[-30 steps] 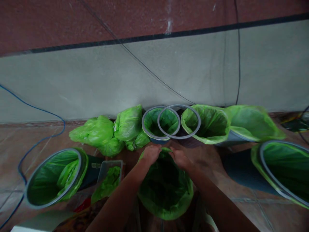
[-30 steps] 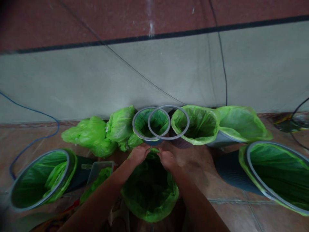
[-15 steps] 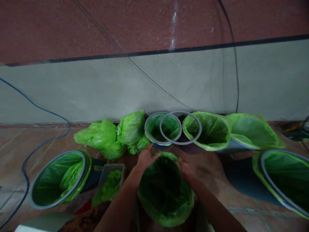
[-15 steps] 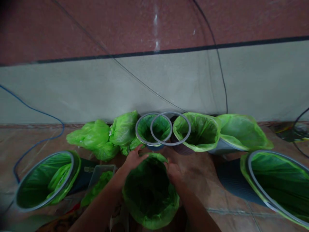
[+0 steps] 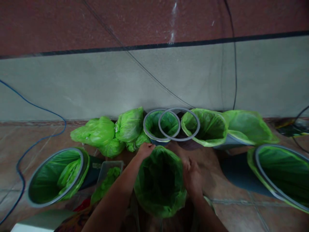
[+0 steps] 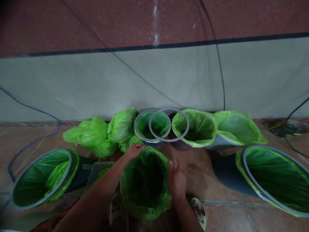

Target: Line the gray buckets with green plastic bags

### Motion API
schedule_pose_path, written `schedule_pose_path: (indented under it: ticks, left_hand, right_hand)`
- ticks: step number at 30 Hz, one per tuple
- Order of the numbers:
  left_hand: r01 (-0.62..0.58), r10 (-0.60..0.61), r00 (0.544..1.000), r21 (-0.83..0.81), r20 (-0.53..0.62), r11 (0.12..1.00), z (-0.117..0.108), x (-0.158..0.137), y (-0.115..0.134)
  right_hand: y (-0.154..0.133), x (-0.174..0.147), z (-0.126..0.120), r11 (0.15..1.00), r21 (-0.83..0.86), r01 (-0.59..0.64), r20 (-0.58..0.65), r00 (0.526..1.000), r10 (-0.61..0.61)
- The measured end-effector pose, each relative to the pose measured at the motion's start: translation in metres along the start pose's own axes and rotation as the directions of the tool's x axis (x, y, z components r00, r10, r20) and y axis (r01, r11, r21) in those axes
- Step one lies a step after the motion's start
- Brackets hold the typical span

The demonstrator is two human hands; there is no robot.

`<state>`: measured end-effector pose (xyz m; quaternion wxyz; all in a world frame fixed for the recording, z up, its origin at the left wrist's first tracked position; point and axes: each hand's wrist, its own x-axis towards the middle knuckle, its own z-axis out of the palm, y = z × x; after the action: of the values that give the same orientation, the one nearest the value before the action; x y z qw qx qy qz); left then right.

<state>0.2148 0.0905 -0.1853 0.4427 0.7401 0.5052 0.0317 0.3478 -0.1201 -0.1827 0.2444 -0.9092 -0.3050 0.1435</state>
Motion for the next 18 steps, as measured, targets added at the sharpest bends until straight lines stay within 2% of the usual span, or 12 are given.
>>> schedule_pose_path:
  ticks: [3, 7, 10, 13, 15, 18]
  left_hand:
    - [-0.015, 0.015, 1.0, 0.001, -0.015, 1.0, 0.0, 0.0, -0.002]
    - [-0.047, 0.047, 0.999, -0.019, -0.019, 0.999, 0.0, -0.004, -0.007]
    - [-0.106, 0.106, 0.994, -0.056, 0.005, 0.993, -0.001, -0.009, -0.011]
    - [-0.235, 0.238, 0.97, -0.057, 0.044, 0.97, -0.002, -0.012, -0.015]
    - [-0.315, 0.313, 0.946, 0.01, 0.089, 0.949, -0.003, -0.014, -0.018]
    - [-0.343, 0.319, 0.937, 0.202, 0.141, 0.917, -0.005, -0.016, -0.022]
  right_hand:
    - [-0.026, 0.041, -0.004, 0.987, 0.029, 0.156, 0.11, 0.981, -0.158]
    - [-0.054, 0.073, 0.013, 0.949, -0.022, 0.313, 0.332, 0.898, -0.289]
    - [-0.055, 0.074, 0.026, 0.922, -0.025, 0.386, 0.419, 0.842, -0.341]
    - [-0.045, 0.071, 0.031, 0.901, -0.003, 0.434, 0.44, 0.81, -0.388]
    - [-0.039, 0.07, 0.03, 0.888, -0.003, 0.461, 0.444, 0.796, -0.412]
    - [-0.035, 0.07, 0.029, 0.884, -0.047, 0.465, 0.476, 0.789, -0.39]
